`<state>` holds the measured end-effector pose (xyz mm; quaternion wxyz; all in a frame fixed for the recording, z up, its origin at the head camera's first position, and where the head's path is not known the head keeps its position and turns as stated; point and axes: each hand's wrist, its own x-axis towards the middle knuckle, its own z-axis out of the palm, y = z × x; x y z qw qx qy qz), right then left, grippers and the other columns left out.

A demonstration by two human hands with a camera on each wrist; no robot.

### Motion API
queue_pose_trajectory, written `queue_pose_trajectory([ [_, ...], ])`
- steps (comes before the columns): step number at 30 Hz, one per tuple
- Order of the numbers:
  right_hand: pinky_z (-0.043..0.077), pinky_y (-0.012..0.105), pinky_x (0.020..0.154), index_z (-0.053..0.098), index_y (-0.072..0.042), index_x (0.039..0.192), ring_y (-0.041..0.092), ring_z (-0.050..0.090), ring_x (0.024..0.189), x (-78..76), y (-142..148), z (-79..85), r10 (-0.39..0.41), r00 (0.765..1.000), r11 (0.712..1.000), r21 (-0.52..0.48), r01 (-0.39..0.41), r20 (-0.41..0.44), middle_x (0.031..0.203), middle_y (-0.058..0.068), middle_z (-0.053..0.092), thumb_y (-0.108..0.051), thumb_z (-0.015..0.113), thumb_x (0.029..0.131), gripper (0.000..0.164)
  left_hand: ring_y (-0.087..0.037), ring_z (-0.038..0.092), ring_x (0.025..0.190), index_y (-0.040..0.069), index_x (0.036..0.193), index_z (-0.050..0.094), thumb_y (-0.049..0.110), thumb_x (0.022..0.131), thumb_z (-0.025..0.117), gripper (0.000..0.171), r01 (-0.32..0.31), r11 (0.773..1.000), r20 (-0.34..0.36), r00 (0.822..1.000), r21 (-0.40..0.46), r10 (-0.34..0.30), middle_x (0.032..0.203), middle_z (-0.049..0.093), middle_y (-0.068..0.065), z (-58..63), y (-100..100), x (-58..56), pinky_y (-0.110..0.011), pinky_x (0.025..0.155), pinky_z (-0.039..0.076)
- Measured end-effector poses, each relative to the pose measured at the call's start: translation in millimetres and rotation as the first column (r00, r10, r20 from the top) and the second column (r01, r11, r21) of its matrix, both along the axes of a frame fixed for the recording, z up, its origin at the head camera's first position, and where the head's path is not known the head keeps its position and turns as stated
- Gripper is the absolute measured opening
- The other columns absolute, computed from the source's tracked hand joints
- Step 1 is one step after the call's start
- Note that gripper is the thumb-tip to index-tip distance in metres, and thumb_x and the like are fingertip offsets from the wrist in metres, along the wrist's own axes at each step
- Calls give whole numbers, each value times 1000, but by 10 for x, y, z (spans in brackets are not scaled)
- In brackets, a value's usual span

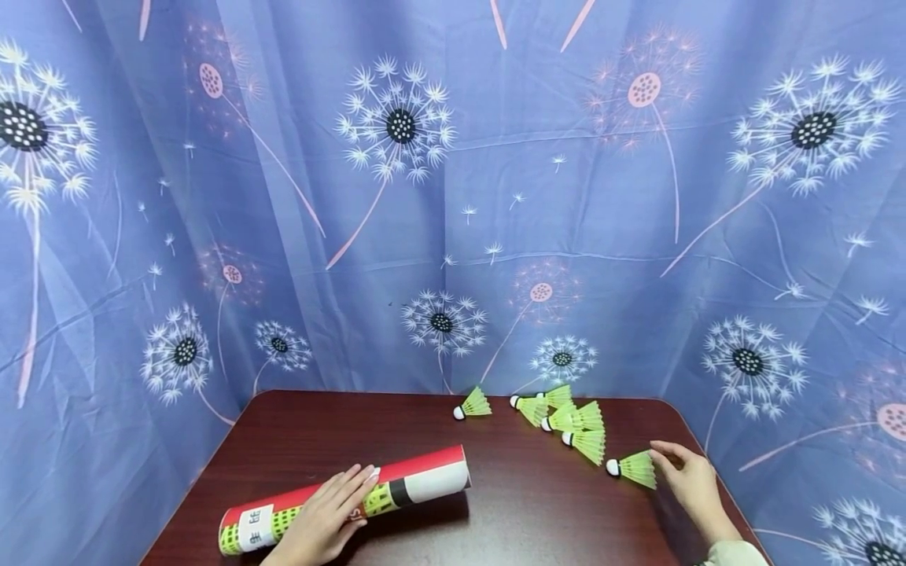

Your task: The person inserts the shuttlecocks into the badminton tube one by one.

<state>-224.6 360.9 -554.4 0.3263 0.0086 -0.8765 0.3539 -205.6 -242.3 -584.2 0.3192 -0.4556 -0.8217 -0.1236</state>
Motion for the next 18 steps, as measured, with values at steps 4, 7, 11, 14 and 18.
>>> queue_pose_trajectory([
  [4,40,5,57,72,6,92,-21,48,64,44,30,-81,-52,998,999,6,52,29,77,18,71,0,78,74,21,-36,48,127,-4,138,48,35,94,59,59,14,1000,-7,1000,2,-14,146,44,-16,17,18,-20,-35,116,22],
  [7,37,8,60,71,7,91,-16,51,60,54,12,-136,-69,994,998,5,69,82,75,15,71,-5,80,74,23,-37,50,125,-4,137,49,36,97,54,57,21,1000,-22,1000,4,-21,143,47,-18,34,21,-37,-34,116,20],
  [11,34,11,62,72,6,90,-10,54,58,63,-11,-188,-86,987,996,27,83,136,73,11,71,-10,80,75,24,-37,49,125,-4,136,50,37,99,49,56,17,1000,-43,999,8,-16,141,49,-19,55,24,-59,-34,117,19],
  [14,36,16,62,72,6,89,-8,54,57,68,-12,-209,-97,985,995,42,92,142,72,11,71,-10,79,76,22,-36,49,126,-4,136,51,37,99,49,55,12,1000,-50,999,8,-11,142,48,-17,63,23,-71,-34,117,18],
  [18,43,33,63,73,5,85,-5,55,56,84,6,-236,-121,982,992,65,112,145,69,11,71,-9,78,76,18,-36,49,126,-4,136,51,37,98,50,56,13,1000,-47,999,1,-13,143,47,-16,67,24,-84,-33,118,16],
])
